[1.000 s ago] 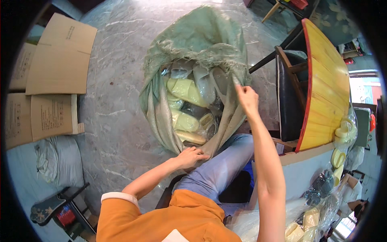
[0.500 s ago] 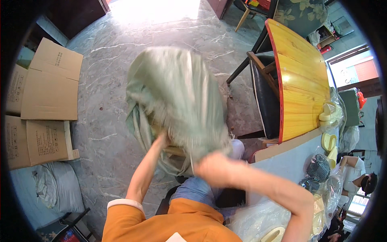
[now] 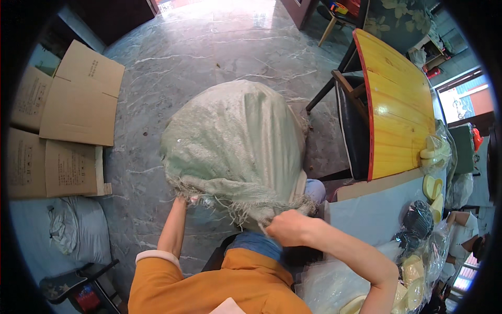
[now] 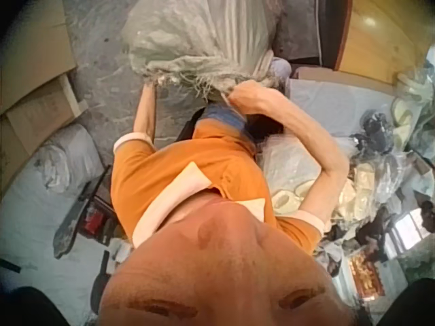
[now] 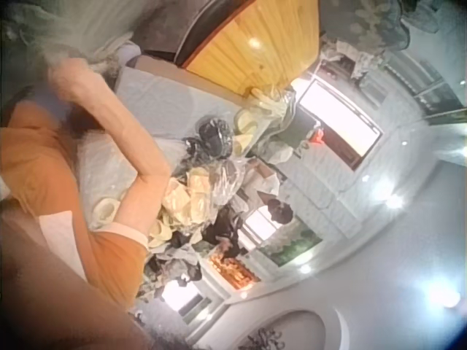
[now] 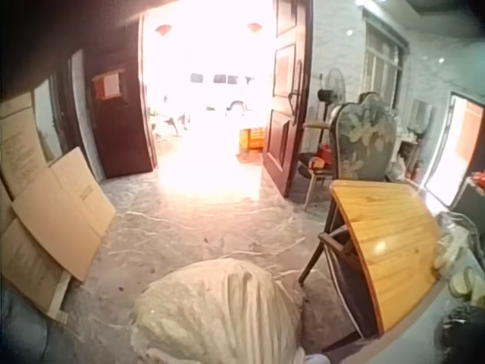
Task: The person packages pairs of slippers into plastic bags by hand, taking slippers from a sack and the table.
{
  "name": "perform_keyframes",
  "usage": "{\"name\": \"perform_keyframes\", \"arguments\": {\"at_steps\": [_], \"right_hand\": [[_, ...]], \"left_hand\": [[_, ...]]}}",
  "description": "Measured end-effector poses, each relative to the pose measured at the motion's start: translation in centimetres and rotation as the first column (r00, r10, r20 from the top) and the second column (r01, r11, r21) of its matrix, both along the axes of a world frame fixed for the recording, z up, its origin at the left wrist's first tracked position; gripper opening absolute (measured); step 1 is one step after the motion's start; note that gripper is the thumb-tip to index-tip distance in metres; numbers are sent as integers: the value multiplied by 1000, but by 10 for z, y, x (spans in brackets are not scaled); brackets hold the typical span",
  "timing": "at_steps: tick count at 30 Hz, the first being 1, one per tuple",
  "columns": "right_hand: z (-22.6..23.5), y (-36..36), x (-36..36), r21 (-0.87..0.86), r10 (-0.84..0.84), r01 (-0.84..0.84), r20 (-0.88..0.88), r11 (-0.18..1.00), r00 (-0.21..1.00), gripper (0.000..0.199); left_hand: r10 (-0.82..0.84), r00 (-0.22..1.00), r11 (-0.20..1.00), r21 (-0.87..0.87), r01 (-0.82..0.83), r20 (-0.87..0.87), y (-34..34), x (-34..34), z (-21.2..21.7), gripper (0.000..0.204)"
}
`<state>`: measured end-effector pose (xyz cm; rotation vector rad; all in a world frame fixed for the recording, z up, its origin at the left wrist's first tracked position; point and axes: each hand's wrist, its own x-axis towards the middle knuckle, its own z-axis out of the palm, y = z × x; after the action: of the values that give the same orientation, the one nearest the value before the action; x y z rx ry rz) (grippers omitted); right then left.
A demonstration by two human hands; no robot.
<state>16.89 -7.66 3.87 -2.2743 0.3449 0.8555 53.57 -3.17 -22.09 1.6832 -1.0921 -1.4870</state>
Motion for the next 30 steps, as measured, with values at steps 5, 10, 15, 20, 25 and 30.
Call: {"name": "perform_keyframes", "arguments": {"at_steps": [5, 10, 15, 20, 25, 30], "right_hand": [[41, -47, -18, -26, -166, 164, -48, 986, 985, 22], [49, -97, -55, -34, -404, 415, 173, 909, 898, 38], [31, -120, -77, 169, -552, 526, 205, 833, 808, 39], [26, -138, -60, 320, -694, 650, 34, 689, 719, 57], [3, -170, -47, 657, -823, 590, 82, 469, 562, 69], [-13, -201, -62, 826, -999, 562, 16, 35, 40, 48]], "left_hand": [[-132, 952, 981, -99, 165, 276, -10, 14, 2, 47], [-98, 871, 954, -203, 220, 482, -2, 59, 5, 48], [55, 898, 991, -135, 5, 437, -38, 123, 1, 45], [-266, 431, 841, -11, 541, 863, -155, 173, 2, 54], [29, 464, 986, -101, 132, 885, -227, 221, 42, 50], [-449, 638, 890, 253, 379, 625, -207, 119, 33, 84]]}}
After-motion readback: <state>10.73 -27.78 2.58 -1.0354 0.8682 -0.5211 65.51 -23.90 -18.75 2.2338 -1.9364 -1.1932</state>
